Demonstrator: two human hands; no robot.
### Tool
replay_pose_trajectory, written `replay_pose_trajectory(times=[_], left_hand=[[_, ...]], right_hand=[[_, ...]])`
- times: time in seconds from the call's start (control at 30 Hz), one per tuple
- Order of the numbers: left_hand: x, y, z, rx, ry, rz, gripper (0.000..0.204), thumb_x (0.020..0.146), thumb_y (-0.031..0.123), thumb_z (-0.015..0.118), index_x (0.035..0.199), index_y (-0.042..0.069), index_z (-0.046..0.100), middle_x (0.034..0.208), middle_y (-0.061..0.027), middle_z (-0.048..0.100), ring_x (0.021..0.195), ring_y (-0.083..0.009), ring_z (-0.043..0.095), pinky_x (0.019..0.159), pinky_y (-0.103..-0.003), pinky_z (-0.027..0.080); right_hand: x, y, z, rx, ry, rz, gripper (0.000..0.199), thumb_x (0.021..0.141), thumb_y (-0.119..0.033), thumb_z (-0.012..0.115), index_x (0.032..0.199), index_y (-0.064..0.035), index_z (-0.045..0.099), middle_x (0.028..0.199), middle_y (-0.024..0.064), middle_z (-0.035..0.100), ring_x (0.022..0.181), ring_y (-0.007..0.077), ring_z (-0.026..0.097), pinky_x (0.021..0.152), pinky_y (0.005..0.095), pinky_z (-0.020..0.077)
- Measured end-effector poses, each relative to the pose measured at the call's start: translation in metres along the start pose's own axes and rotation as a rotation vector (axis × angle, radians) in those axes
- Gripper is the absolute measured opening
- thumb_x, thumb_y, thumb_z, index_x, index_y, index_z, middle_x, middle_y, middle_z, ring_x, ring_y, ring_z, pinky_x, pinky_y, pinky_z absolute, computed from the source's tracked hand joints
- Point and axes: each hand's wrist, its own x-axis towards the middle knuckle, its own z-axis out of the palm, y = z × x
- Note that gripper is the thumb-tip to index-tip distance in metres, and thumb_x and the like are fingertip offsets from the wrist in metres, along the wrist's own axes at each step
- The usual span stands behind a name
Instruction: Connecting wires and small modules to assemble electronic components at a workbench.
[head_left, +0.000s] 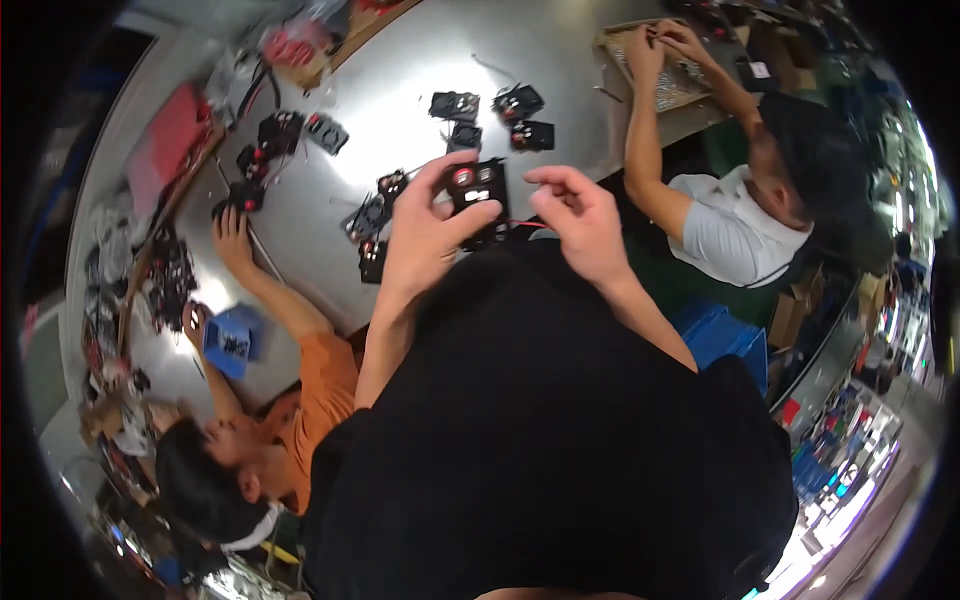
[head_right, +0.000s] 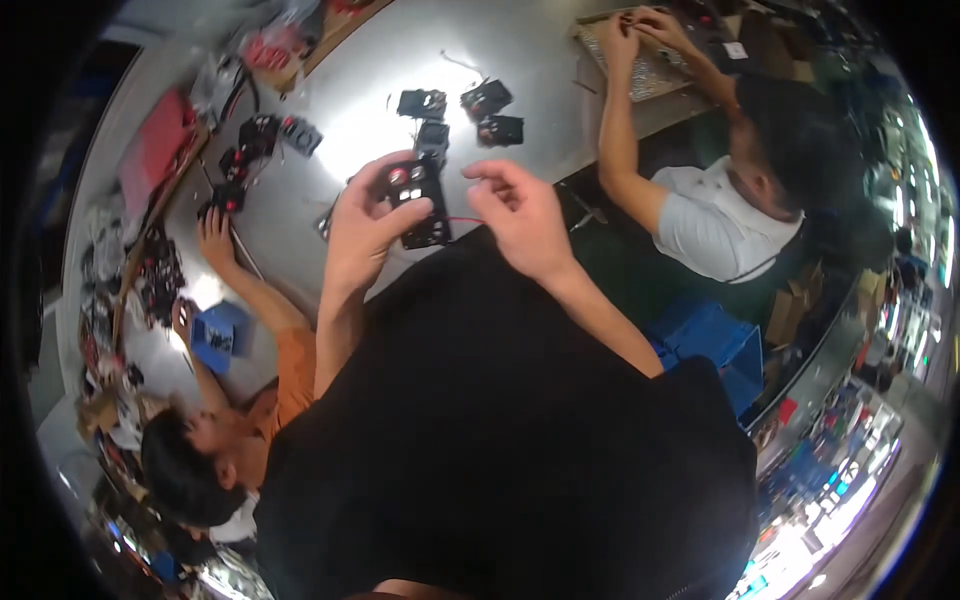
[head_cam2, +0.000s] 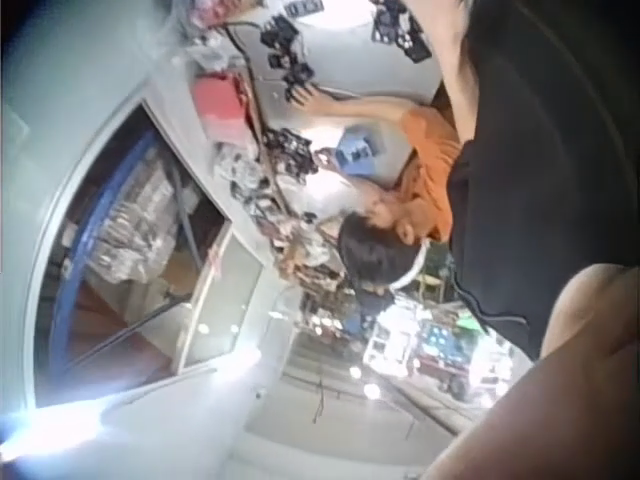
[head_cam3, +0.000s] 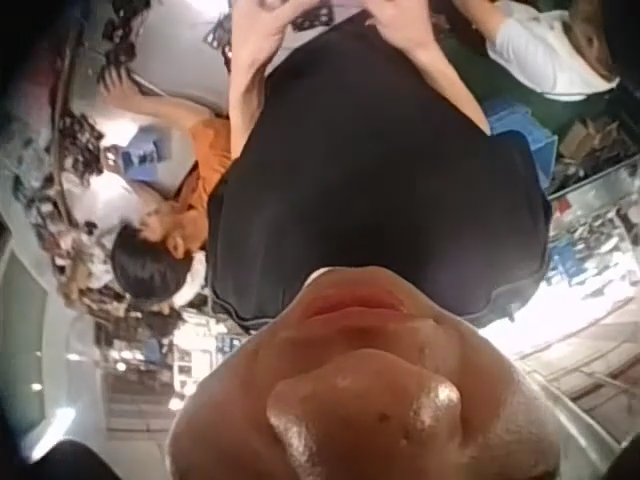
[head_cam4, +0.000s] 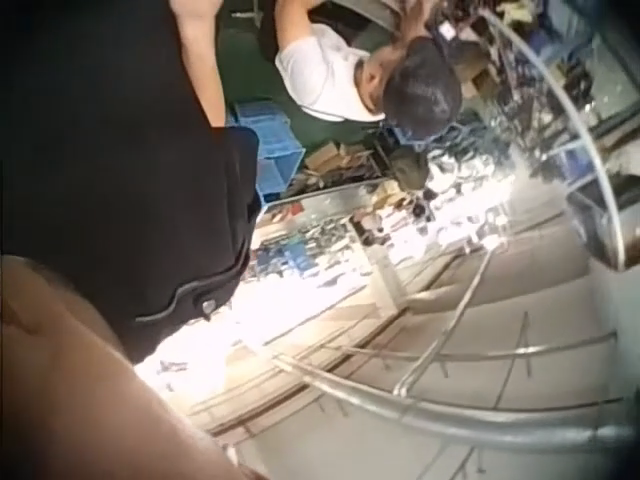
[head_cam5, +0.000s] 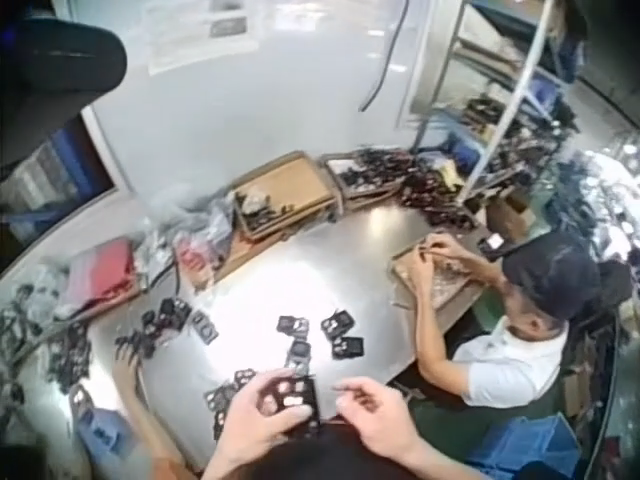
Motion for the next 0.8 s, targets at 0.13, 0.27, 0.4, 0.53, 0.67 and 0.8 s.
replay_pose_trajectory(times=[0.13,0.27,0.4,0.53,0.67,0.8], left_hand=[[0.002,-0.003,0.012,-0.018,-0.050,-0.042,0.058,0.078,-0.005,0.072,0.130,-0.005,0.046,0.117,-0.0125,0.056,0.095,-0.0168,0.064,0.081,-0.027,0.055],[0.004,-0.007,0.024,-0.122,0.043,-0.048,0.059,0.078,-0.004,0.072,0.128,-0.010,0.043,0.121,-0.0164,0.054,0.096,-0.0173,0.064,0.083,-0.028,0.056],[0.014,-0.009,0.033,-0.039,0.112,0.010,0.057,0.077,-0.003,0.073,0.127,-0.010,0.046,0.119,-0.0163,0.055,0.098,-0.0172,0.065,0.080,-0.026,0.056],[0.022,-0.003,0.040,0.040,0.177,0.023,0.050,0.080,-0.002,0.072,0.124,-0.010,0.049,0.116,-0.0138,0.058,0.097,-0.0160,0.064,0.080,-0.026,0.056],[0.044,-0.024,0.033,-0.123,0.295,-0.071,0.038,0.087,0.008,0.067,0.120,-0.006,0.055,0.111,-0.0084,0.062,0.090,-0.0113,0.062,0.080,-0.025,0.050],[0.049,-0.043,0.018,-0.271,0.354,-0.139,0.031,0.096,0.017,0.055,0.122,0.000,0.057,0.108,-0.0027,0.065,0.089,-0.0095,0.061,0.079,-0.026,0.048]], right_hand=[[0.004,-0.008,-0.010,0.016,-0.053,0.070,0.022,0.093,-0.009,0.058,0.113,0.0018,0.061,0.089,0.0022,0.062,0.079,0.0071,0.058,0.075,0.0217,0.0487],[0.010,-0.022,-0.015,0.102,-0.088,0.067,0.023,0.094,-0.011,0.057,0.113,0.0018,0.061,0.088,0.0029,0.062,0.078,0.0063,0.057,0.074,0.0208,0.0480],[0.021,-0.019,-0.028,0.114,-0.104,0.012,0.025,0.095,-0.014,0.058,0.115,0.0002,0.061,0.086,0.0017,0.062,0.074,0.0041,0.054,0.066,0.0182,0.0445],[0.036,-0.017,-0.043,0.015,-0.194,0.122,0.027,0.094,-0.017,0.059,0.115,-0.0012,0.061,0.085,-0.0003,0.062,0.070,0.0028,0.052,0.058,0.0178,0.0421],[0.061,0.003,-0.062,0.017,-0.225,0.046,0.025,0.095,-0.019,0.059,0.112,-0.0007,0.063,0.090,-0.0005,0.063,0.079,0.0045,0.055,0.066,0.0219,0.0465],[0.092,0.025,-0.078,0.085,-0.183,0.132,0.024,0.095,-0.019,0.058,0.109,-0.0008,0.064,0.090,0.0005,0.063,0.082,0.0064,0.056,0.073,0.0239,0.0476]])
